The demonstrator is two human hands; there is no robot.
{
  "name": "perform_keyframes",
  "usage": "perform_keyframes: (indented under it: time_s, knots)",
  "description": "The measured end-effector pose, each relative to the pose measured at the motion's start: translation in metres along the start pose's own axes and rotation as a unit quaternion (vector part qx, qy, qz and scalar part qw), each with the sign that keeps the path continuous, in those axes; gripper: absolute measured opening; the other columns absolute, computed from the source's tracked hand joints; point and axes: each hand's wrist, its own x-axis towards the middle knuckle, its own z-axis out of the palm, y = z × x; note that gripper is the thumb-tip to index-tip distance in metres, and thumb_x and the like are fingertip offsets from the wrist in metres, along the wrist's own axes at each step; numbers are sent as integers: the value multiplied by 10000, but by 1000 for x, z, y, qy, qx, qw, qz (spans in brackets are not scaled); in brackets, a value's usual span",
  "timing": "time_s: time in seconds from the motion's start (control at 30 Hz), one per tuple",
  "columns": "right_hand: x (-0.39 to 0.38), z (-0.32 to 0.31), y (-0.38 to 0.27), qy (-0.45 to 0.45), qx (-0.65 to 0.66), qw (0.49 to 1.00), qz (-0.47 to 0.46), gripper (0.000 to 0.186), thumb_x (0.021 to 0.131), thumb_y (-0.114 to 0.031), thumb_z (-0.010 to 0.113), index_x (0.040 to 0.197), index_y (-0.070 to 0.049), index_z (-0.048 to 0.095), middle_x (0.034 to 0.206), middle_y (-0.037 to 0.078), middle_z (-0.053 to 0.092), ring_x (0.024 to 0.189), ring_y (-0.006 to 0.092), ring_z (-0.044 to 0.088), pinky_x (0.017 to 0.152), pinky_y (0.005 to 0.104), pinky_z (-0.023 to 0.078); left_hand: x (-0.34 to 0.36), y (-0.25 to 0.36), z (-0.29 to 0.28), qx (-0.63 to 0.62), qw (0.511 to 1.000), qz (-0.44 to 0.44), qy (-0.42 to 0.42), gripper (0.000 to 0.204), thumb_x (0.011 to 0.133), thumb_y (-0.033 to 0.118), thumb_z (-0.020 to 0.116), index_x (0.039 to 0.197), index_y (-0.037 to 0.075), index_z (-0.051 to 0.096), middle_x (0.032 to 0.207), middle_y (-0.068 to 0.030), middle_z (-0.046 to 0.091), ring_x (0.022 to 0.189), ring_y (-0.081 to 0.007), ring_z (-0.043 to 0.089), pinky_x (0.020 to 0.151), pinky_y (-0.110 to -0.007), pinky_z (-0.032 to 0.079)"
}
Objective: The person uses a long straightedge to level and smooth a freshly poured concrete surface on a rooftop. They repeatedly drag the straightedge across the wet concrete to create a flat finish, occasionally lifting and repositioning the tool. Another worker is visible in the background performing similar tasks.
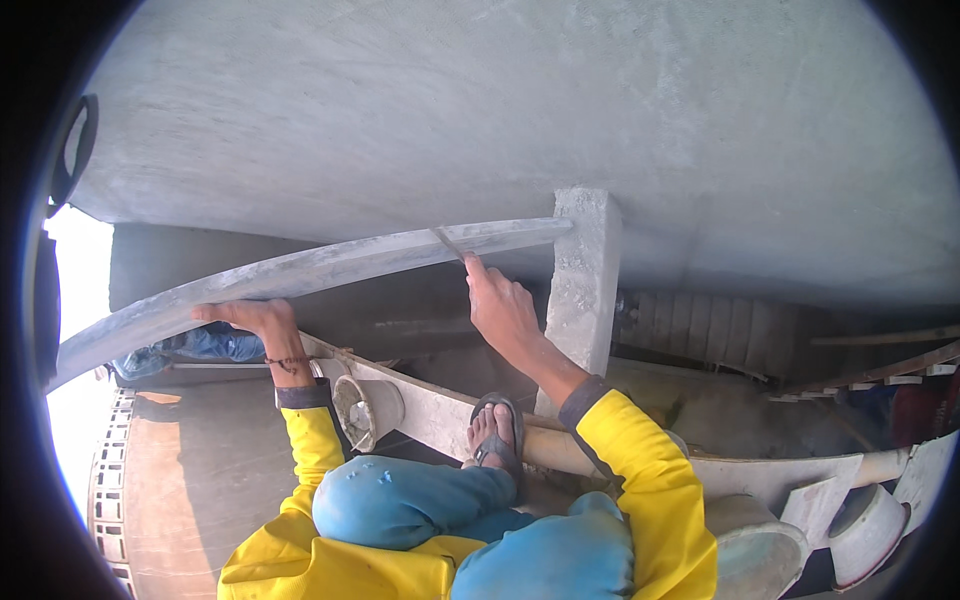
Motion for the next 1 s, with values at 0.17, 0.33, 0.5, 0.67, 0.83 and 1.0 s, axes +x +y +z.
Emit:
perform_keyframes:
  time_s: [0.17,0.33,0.5,0.67,0.83,1.0]
  knots:
    - [8,-4,14,-3,-6,999,46,343,1017,-100,542,1354,-51,506,947,261,707,817,488,686,691,576,557,0,2,-2,18,999,-16,28,1239,788,984,360,1644,110,160,1688,-164,185,1520,-382,257,1273,-520,222]
    - [3,3,7,-6,-64,997,36,337,1019,-108,548,1349,-54,510,890,233,703,750,456,693,641,557,555,4,-5,-1,31,998,4,45,1349,693,1023,449,1624,79,201,1650,-209,248,1495,-418,300,1257,-532,261]
    - [19,-9,14,17,-45,999,11,335,1016,-128,557,1336,-36,520,854,224,701,731,451,698,636,543,569,14,-12,-12,30,998,-26,55,1361,692,1010,482,1605,36,220,1629,-227,281,1465,-425,353,1247,-540,295]
    - [6,10,43,5,-91,993,80,321,1023,-146,540,1321,-27,530,858,234,711,829,461,710,707,544,577,23,-19,-10,14,997,-39,68,1365,676,1002,519,1583,15,260,1607,-219,332,1435,-434,399,1237,-552,326]
    - [31,-7,30,25,-9,997,68,326,1020,-118,514,1333,-27,532,849,249,702,826,452,703,698,545,558,38,-21,-20,23,994,-48,93,1373,705,960,545,1536,-94,257,1551,-288,392,1366,-466,480,1180,-583,417]
    - [8,13,40,-16,-45,995,87,408,1006,-129,521,1408,-55,520,977,256,720,873,445,721,733,538,578,19,-8,1,52,986,-66,146,1299,801,885,542,1508,-159,231,1507,-313,436,1328,-478,523,1140,-586,483]
